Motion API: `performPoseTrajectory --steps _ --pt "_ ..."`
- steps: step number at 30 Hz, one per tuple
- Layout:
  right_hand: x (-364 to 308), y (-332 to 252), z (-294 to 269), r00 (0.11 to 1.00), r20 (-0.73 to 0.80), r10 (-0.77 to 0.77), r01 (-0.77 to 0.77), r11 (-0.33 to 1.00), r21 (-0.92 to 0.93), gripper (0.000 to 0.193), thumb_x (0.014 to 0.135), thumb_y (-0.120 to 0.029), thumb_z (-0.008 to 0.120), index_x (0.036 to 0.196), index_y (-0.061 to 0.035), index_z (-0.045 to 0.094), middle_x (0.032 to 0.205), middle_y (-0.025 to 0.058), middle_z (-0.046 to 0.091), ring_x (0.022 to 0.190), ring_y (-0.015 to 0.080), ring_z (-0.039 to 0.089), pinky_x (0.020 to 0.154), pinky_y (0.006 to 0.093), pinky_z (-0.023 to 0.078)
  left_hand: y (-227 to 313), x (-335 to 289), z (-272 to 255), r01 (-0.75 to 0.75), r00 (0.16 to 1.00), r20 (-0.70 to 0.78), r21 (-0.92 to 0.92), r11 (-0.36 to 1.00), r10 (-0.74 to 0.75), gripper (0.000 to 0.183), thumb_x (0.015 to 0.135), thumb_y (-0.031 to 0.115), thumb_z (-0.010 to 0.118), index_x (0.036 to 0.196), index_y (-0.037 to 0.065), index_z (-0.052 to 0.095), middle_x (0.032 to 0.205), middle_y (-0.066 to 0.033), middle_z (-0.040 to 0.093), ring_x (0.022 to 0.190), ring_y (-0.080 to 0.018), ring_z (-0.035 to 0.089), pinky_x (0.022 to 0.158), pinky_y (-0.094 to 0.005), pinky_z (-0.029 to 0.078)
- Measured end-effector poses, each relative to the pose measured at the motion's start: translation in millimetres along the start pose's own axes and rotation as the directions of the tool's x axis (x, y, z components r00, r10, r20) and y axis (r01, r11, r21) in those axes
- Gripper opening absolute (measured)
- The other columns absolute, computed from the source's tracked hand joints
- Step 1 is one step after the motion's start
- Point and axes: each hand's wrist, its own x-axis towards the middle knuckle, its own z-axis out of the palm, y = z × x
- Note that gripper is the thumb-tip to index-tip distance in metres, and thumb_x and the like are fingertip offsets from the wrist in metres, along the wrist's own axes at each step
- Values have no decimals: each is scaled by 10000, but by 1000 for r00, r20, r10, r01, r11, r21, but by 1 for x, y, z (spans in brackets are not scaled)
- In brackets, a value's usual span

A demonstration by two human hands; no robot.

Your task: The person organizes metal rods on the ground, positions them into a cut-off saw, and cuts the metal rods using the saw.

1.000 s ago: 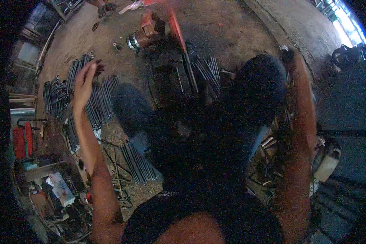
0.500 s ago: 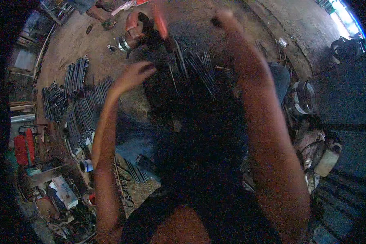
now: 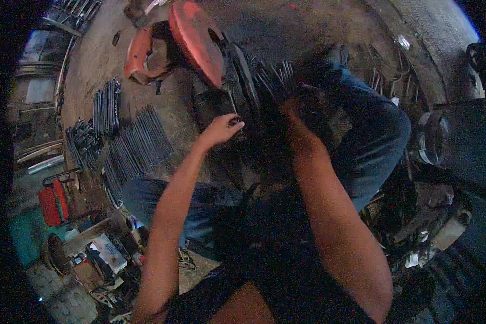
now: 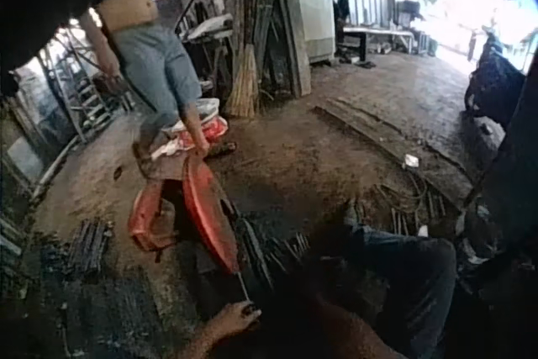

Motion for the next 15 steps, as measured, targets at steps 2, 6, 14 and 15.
performPoseTrajectory --steps 2,6,14,15 --pt "-5 11 16 990 -138 -11 -4 994 -108 618 716 -312 620 1222 -52 379 1247 226 370 1138 388 380 859 467 396 -8 3 6 24 1000 6 -14 1000 -24 446 791 352 575 1032 -21 541 907 -175 604 802 -238 605 720 -332 467" --pt "-14 3 20 984 145 104 -94 993 -77 758 699 -332 640 1308 -97 255 1331 211 223 1193 423 271 890 497 367 -10 15 18 30 1000 1 -56 998 -30 419 791 318 570 1020 -33 548 898 -196 603 822 -299 596 725 -359 462" --pt "-54 -27 31 991 50 124 -123 992 -24 681 722 -243 599 1299 -89 271 1293 190 277 1169 406 310 894 492 375 -6 33 40 96 995 32 -137 986 -93 417 809 325 557 1040 -22 538 917 -180 599 795 -261 599 696 -353 471" --pt "-54 -23 33 991 52 126 -125 992 -24 681 722 -243 599 1299 -89 271 1293 190 277 1169 406 310 894 492 375 -6 33 41 90 996 39 -131 987 -86 416 809 314 553 1035 -35 538 936 -197 596 829 -294 596 715 -366 465"
